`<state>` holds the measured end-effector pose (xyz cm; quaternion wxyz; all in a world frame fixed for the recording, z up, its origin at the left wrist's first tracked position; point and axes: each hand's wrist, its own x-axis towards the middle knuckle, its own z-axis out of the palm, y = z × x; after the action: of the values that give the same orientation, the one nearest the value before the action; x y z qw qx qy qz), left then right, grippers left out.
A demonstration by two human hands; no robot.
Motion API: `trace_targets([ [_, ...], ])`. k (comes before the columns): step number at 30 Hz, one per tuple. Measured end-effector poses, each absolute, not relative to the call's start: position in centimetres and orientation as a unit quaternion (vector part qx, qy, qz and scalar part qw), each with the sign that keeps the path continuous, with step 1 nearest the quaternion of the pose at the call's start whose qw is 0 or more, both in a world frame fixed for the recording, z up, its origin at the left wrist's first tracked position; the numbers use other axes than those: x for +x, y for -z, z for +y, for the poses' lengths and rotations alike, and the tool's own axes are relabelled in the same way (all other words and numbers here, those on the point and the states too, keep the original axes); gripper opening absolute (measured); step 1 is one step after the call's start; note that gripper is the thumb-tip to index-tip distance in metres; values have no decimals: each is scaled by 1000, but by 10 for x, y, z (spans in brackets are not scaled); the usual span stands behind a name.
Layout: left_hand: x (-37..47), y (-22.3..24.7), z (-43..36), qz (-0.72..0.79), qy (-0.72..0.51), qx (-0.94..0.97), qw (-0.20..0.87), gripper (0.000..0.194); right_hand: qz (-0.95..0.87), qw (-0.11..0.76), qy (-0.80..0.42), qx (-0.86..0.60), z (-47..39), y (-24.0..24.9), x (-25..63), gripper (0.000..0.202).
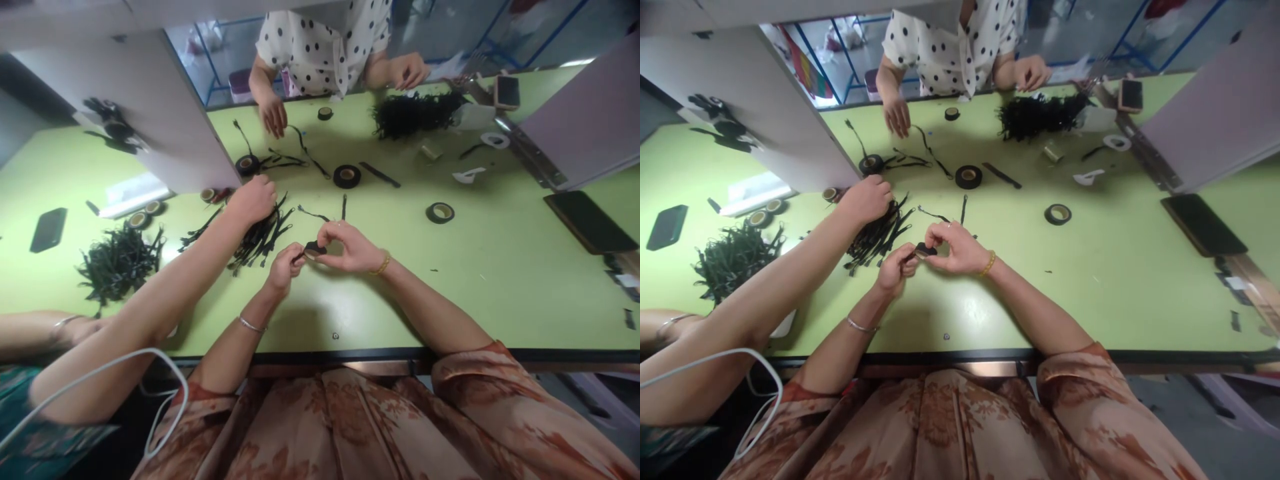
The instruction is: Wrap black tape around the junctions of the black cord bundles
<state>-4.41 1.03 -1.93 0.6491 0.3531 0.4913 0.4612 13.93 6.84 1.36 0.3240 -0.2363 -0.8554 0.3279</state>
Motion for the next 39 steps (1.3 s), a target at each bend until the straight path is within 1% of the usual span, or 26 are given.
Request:
trace_targets([
  [7, -40, 22, 9, 518, -516, 402, 552, 34, -942, 210, -154, -210, 70, -20, 140, 12],
  [9, -41, 24, 10, 506, -526, 373, 572, 40, -957, 176, -97, -207, 68, -21, 136, 9],
  [12, -44, 24, 13, 468, -515, 324, 641, 48, -965, 148, -26, -213, 65, -15, 130, 7],
  [14, -48, 23, 15, 465, -499, 332, 652, 50, -966, 137, -12, -218, 64, -10, 128, 9],
  [15, -50, 23, 16, 476, -493, 350, 638, 49, -967, 132, -16, -216, 64, -8, 129, 8],
  [16, -52, 22, 16, 494, -486, 383, 610, 47, -968, 130, -27, -211, 64, -6, 130, 7],
  [18, -56, 21, 15, 535, -466, 483, 513, 41, -966, 150, -64, -198, 65, -5, 132, 11],
  [20, -59, 20, 13, 564, -432, 586, 388, 33, -949, 209, -91, -219, 65, -6, 135, 17],
  [22, -60, 19, 11, 571, -391, 670, 269, 26, -916, 276, -89, -277, 65, -9, 135, 21],
  [24, -59, 19, 8, 547, -349, 745, 154, 23, -890, 309, -71, -329, 63, -12, 134, 24],
  [27, -56, 19, 6, 481, -296, 825, -6, 23, -884, 286, -66, -364, 59, -16, 130, 22],
  [29, -53, 18, 4, 451, -277, 847, -59, 23, -882, 248, -81, -392, 56, -17, 127, 23],
  [31, -52, 15, 2, 439, -265, 856, -62, 23, -870, 212, -99, -434, 54, -19, 125, 27],
  [35, -50, 6, 0, 466, -258, 846, 23, 27, -837, 182, -128, -500, 54, -22, 123, 35],
  [37, -50, 3, -1, 481, -267, 832, 73, 28, -826, 175, -194, -499, 57, -22, 124, 33],
  [39, -49, 1, -2, 485, -275, 822, 116, 27, -809, 173, -288, -483, 59, -22, 125, 28],
])
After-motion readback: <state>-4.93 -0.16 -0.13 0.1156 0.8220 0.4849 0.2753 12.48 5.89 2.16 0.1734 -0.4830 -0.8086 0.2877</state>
